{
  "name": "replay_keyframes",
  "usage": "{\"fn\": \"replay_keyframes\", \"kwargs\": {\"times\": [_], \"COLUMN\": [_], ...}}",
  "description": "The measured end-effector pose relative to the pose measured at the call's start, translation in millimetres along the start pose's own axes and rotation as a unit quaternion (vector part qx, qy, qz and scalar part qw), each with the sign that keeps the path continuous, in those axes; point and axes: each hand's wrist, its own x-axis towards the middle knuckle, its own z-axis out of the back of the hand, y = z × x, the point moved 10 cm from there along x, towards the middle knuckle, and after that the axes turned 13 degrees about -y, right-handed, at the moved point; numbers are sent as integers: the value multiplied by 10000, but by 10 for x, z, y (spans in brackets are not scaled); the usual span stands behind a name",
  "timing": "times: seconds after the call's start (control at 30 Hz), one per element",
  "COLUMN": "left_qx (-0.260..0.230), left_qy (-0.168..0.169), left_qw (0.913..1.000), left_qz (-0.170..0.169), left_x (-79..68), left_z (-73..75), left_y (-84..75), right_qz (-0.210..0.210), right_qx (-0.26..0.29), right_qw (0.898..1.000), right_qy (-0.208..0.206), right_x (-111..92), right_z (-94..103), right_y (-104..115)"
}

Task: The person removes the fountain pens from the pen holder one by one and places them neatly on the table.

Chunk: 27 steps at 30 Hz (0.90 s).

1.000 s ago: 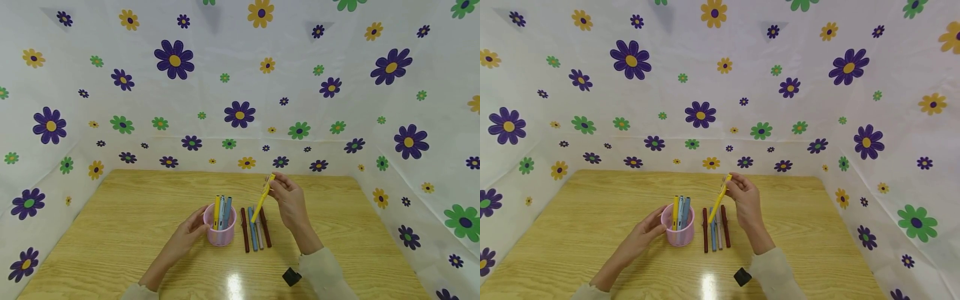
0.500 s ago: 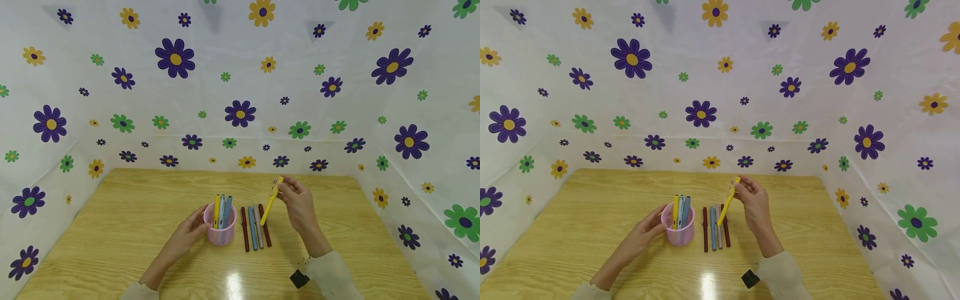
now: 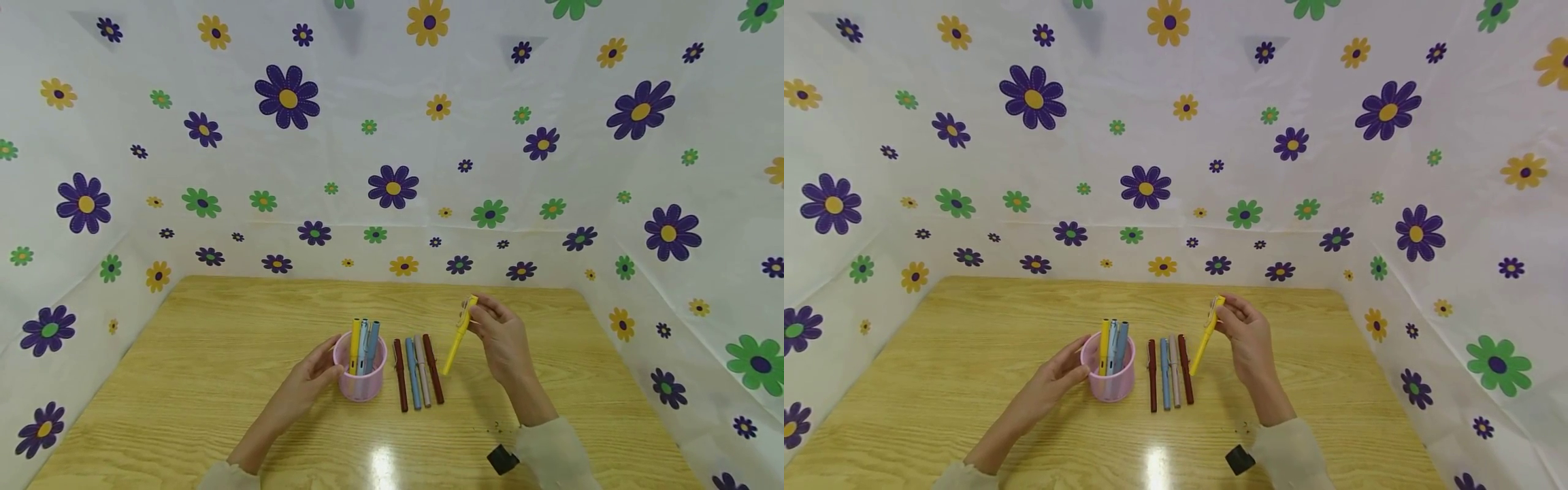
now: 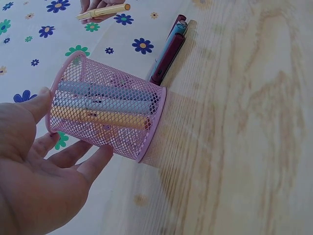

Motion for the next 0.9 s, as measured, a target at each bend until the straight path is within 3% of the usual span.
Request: {"fn": "replay_keyframes", "kwargs": {"times": [0.7, 0.9], "left_qx": [-47, 67], "left_qy": [95, -15], "left_qw": [9999, 10000], "left_qz": [-70, -9], "left_x": [5, -1], "left_z": [-12, 5], "left_y": [14, 15], "right_qz": [-117, -225], "right_qx": [-248, -313], "right_qw": [9996, 9992], "right_qy": [-57, -86], "right_x": [9, 29], "right_z": [285, 330], "right_y": [-188, -264]}}
